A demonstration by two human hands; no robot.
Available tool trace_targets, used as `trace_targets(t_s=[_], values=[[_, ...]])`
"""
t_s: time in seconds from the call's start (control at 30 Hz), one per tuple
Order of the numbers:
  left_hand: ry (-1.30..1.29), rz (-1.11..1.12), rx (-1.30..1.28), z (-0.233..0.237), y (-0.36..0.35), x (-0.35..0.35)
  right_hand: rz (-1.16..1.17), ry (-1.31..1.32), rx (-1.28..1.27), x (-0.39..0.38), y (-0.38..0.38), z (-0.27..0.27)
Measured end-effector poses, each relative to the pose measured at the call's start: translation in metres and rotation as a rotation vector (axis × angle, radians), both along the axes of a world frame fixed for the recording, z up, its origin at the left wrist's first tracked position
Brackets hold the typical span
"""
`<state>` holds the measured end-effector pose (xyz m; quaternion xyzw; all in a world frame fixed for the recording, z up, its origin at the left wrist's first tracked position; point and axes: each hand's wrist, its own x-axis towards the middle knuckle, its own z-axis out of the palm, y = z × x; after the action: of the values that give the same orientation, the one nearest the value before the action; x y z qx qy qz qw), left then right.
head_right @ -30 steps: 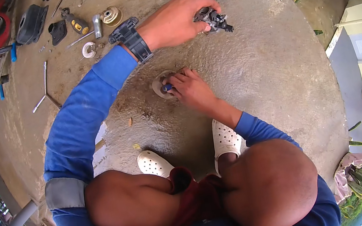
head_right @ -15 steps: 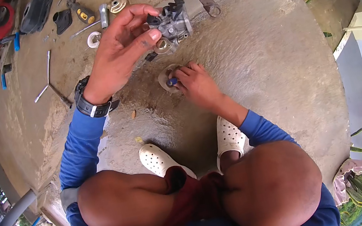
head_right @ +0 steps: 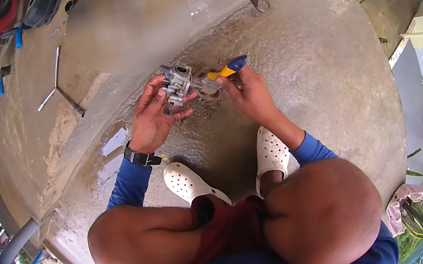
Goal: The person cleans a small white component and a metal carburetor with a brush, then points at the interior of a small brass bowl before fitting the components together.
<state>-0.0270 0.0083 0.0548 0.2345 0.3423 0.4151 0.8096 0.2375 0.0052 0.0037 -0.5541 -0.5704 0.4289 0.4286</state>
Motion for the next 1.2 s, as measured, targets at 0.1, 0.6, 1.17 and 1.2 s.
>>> trace_targets(t_s=[0.1,0.6,1.17,1.2], values=[[-0.154,0.029,-0.077,-0.012,-0.006,0.001,0.172,-0.293,0.203,-0.003,0.007,0.008],[0.052,0.142,0.082,-0.051,0.005,-0.012,-0.067,0.050,-0.004,-0.002,0.014,0.046],[0.317,0.129,0.169,-0.034,0.008,0.003,0.205,-0.023,0.309,-0.019,0.034,0.057],[0.181,0.165,0.062,-0.032,0.009,0.002,0.135,-0.003,0.146,-0.013,0.034,0.060]])
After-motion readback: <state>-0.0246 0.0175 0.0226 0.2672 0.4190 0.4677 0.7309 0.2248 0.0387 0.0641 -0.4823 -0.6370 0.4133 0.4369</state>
